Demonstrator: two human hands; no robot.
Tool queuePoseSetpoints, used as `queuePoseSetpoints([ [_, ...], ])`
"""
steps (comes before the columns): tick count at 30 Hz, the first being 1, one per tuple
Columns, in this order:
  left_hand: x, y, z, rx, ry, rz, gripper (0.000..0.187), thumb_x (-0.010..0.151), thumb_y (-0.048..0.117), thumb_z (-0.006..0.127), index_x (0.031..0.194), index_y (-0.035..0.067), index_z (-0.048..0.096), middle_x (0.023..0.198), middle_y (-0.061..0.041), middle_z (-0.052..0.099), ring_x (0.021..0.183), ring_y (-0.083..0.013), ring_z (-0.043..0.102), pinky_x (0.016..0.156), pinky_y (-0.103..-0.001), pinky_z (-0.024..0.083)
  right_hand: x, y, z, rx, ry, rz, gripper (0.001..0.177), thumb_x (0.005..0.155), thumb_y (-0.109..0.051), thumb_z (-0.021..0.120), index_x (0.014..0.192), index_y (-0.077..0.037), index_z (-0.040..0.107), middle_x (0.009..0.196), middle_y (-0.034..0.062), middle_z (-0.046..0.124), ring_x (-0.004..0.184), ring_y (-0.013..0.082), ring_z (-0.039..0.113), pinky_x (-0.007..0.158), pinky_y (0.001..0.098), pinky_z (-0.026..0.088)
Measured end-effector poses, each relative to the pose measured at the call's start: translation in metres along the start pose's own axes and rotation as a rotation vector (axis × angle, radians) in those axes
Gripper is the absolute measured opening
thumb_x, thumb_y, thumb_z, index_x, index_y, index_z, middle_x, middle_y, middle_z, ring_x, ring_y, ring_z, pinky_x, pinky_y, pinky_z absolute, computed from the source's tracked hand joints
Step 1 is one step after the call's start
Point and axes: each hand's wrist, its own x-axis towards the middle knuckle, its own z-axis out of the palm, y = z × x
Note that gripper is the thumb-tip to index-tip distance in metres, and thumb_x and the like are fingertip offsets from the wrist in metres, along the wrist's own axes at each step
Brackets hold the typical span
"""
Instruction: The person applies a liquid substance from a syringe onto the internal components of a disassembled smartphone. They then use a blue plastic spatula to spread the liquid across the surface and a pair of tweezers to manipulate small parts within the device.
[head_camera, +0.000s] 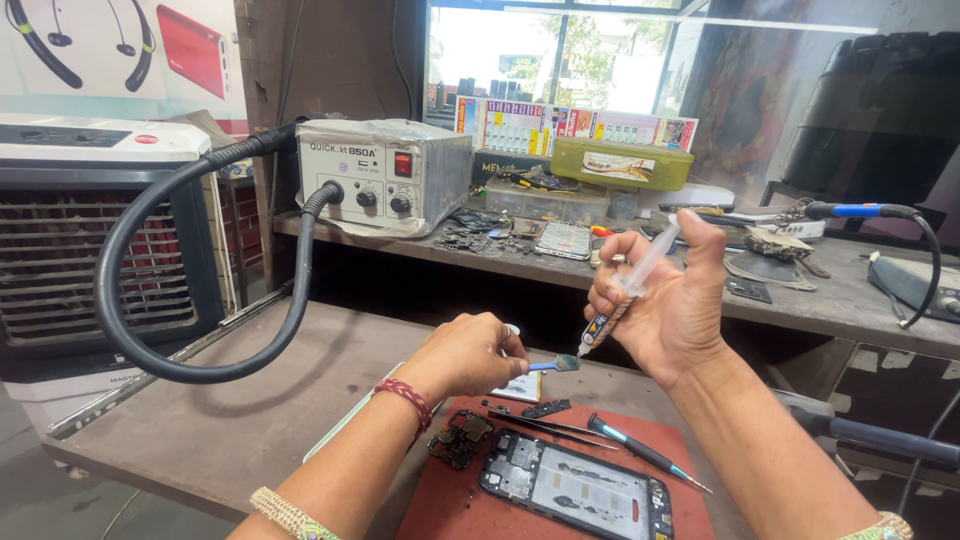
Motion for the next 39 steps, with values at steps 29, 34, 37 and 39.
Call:
queuePoseSetpoints([
  [29,0.005,-0.021,0.008,-0.043,0.04,0.041,0.026,0.083,0.034,0.074,0.104,0.02,0.082,0.096,-0.01,0.08,0.089,-0.0234,0.076,0.085,-0.037,0.057,0.022,0.083,-0.104,-1.743,-0.113,0.453,0.041,0.084,-0.034,0.075,0.122,-0.02,0.07,0.114,0.0077,0.076,0.109,0.0263,0.071,0.095,0.0405,0.055],
  [34,0.002,-0.014,0.006,-0.056,0.021,0.025,0.026,0.084,0.033,0.073,0.105,0.021,0.082,0.095,-0.009,0.079,0.089,-0.0236,0.077,0.085,-0.037,0.057,0.015,0.077,-0.1,-1.779,-0.138,0.452,0.043,0.084,-0.039,0.075,0.123,-0.021,0.07,0.118,0.0062,0.073,0.114,0.0251,0.069,0.099,0.0394,0.053],
  [37,0.004,-0.014,0.009,-0.132,0.04,0.012,0.025,0.084,0.029,0.071,0.106,0.019,0.081,0.094,-0.007,0.079,0.09,-0.0207,0.075,0.084,-0.037,0.057,0.005,0.065,-0.085,-1.861,-0.18,0.404,0.044,0.085,-0.043,0.074,0.125,-0.024,0.068,0.125,0.005,0.066,0.12,0.0254,0.062,0.102,0.0402,0.05],
  [39,0.01,-0.018,0.012,-0.261,0.039,-0.016,0.025,0.086,0.025,0.068,0.105,0.015,0.081,0.091,-0.006,0.081,0.085,-0.0179,0.077,0.081,-0.035,0.059,-0.001,0.054,-0.072,-1.89,-0.182,0.297,0.043,0.085,-0.045,0.073,0.123,-0.025,0.068,0.129,0.0029,0.062,0.123,0.0259,0.057,0.103,0.041,0.048],
])
